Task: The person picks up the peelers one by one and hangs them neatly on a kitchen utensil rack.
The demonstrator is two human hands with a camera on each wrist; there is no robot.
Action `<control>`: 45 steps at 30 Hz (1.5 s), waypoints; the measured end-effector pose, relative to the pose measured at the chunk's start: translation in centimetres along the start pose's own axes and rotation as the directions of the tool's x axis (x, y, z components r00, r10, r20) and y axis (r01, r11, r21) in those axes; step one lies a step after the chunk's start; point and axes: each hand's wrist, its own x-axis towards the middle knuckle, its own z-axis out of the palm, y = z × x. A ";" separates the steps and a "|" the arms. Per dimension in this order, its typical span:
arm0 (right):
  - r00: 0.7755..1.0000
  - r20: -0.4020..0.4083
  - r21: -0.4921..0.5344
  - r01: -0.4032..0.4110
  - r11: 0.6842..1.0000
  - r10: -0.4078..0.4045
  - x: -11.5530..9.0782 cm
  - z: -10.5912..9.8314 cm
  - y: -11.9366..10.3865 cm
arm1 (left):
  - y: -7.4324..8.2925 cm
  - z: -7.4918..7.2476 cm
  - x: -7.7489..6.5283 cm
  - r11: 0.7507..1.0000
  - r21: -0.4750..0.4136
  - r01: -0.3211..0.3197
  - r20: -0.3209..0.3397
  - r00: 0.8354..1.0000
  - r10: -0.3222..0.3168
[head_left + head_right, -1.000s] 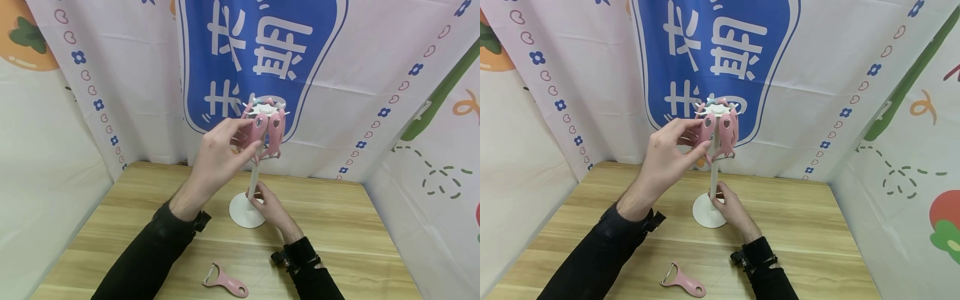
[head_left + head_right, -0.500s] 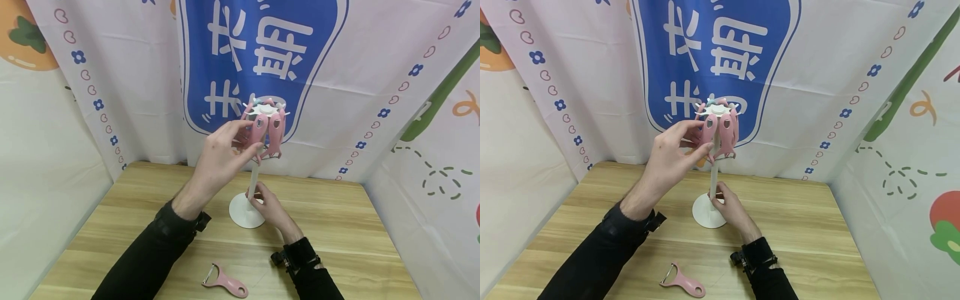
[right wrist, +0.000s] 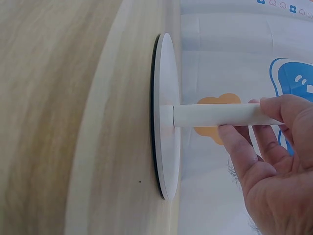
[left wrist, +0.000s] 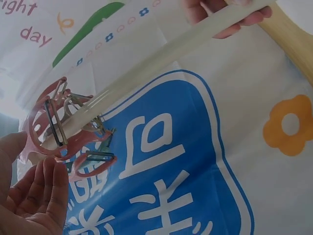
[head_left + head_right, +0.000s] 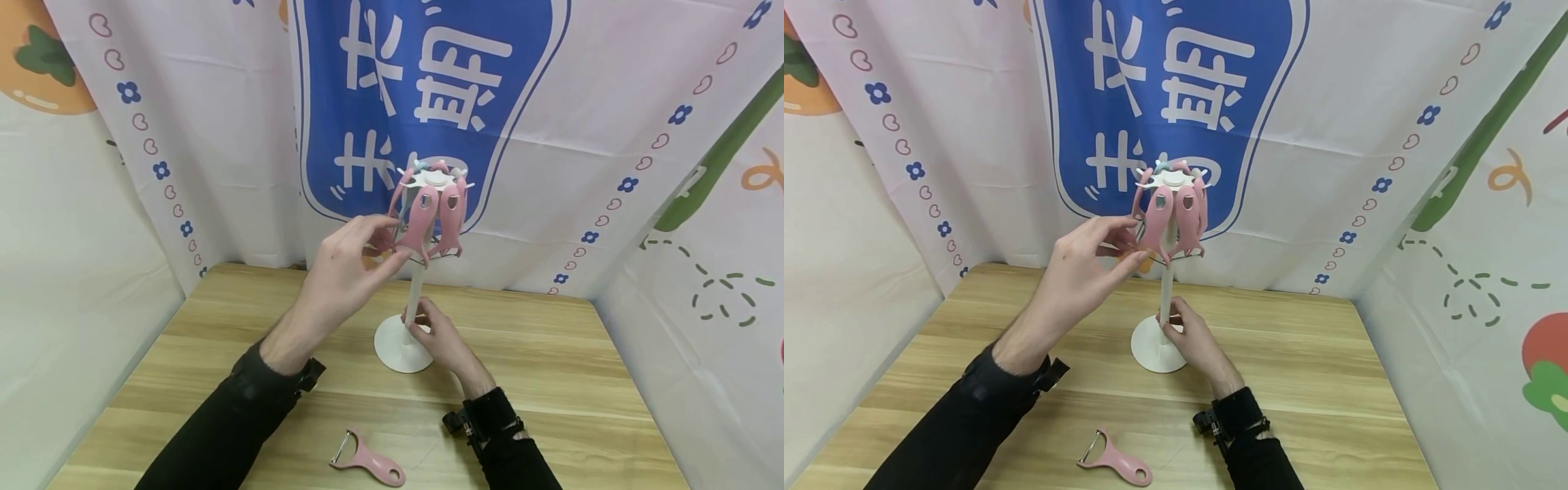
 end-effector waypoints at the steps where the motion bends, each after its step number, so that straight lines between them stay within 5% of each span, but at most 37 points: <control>1: 1.000 -0.001 -0.002 0.004 1.000 -0.004 0.0 0.0 0.1 | -0.1 0.0 -0.2 1.000 0.011 -0.002 0.009 1.000 0.001; 12: 1.000 -0.005 0.001 -0.011 1.000 0.011 0.1 0.0 0.0 | -1.3 0.1 -2.7 0.994 0.077 -0.081 0.117 0.991 0.072; 21: 1.000 0.000 0.018 -0.020 1.000 0.020 0.0 0.0 -0.2 | -2.4 0.8 -4.6 0.982 0.140 -0.129 0.303 0.950 0.082; 37: 0.999 0.006 -0.008 -0.037 0.999 0.037 -0.1 -0.1 -0.2 | -3.5 3.2 -7.8 0.963 0.140 -0.229 0.595 0.797 0.102; 45: 1.000 0.000 0.018 -0.031 0.999 0.031 -0.2 0.0 0.0 | -3.7 4.6 -9.5 0.950 0.113 -0.292 0.708 0.694 0.129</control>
